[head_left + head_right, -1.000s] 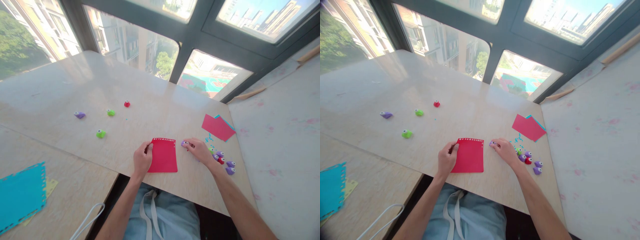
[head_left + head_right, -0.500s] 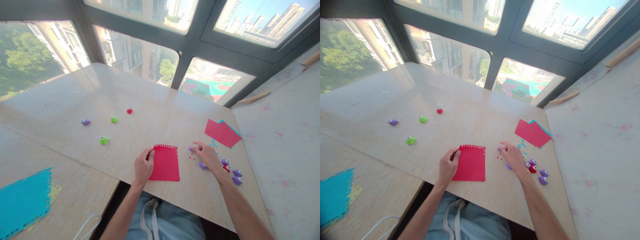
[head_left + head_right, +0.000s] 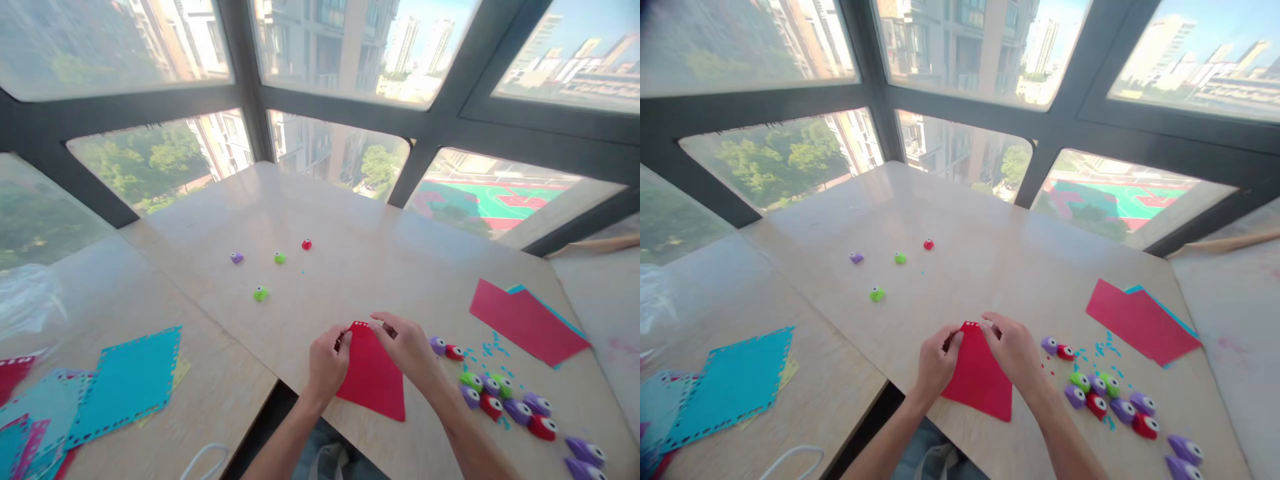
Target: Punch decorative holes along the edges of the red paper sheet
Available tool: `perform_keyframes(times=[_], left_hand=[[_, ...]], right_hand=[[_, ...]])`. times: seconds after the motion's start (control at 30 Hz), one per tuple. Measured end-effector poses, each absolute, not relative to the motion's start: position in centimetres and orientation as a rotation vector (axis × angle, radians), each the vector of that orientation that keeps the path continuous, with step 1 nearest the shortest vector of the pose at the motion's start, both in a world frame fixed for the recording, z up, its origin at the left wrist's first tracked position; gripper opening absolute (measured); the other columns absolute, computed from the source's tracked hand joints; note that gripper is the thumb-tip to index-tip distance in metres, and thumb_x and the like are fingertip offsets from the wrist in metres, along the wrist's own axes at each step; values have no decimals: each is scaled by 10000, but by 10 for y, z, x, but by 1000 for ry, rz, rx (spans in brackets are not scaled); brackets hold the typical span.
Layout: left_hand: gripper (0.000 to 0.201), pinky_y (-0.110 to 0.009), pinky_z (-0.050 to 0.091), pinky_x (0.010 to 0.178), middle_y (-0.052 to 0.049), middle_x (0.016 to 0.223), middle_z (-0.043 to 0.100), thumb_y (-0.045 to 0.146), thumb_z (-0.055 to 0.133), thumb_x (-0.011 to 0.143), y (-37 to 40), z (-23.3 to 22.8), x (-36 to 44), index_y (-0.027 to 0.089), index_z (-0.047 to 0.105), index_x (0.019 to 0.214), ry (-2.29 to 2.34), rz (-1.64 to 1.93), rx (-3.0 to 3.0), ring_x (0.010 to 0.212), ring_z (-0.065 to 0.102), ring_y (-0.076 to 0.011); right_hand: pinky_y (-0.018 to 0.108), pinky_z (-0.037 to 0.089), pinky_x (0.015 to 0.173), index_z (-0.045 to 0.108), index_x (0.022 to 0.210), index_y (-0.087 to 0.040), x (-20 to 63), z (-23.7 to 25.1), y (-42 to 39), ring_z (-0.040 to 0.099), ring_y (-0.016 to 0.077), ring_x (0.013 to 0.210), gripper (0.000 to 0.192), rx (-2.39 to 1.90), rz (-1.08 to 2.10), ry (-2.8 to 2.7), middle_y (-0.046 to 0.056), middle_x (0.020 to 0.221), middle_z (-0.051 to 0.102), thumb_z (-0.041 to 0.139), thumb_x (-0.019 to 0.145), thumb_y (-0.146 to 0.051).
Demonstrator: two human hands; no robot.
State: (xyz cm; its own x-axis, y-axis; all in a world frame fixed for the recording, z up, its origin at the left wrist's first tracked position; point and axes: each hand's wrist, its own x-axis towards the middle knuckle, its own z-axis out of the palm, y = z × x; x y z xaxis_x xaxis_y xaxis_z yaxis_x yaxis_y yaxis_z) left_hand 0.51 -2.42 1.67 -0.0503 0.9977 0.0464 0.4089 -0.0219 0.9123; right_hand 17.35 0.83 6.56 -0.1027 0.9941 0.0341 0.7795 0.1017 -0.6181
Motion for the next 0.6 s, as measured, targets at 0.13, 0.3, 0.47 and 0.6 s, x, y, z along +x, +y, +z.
perform_keyframes(times=[0.13,0.3,0.47,0.6], left_hand=[[258,-235,437,640,-25,862,743,272,448,947,-23,17,7,223,699,977,1565,1021,1518,703,640,-137],[246,-249,395,598,-30,776,726,262,454,930,-21,14,9,212,695,932,1634,947,1570,645,624,-147],[227,-257,354,570,-40,726,705,237,452,903,-21,11,10,208,675,878,1666,897,1612,642,624,-164],[214,-272,293,522,-55,655,680,154,463,812,-20,10,9,185,667,753,1722,805,1589,580,595,-170]], right_hand=[[267,453,592,735,1028,-187,143,72,25,586,156,567,329,-1609,680,-1956,12,622,651,497,877,-357],[253,424,584,708,1090,-181,102,76,60,551,137,550,330,-1500,724,-2020,-13,578,600,499,876,-320],[272,448,686,623,1250,-176,49,72,99,613,157,698,408,-1437,770,-2163,28,757,682,526,858,-229],[323,474,812,511,1381,-192,6,66,112,636,217,949,511,-1394,669,-2425,115,1079,661,530,870,-206]])
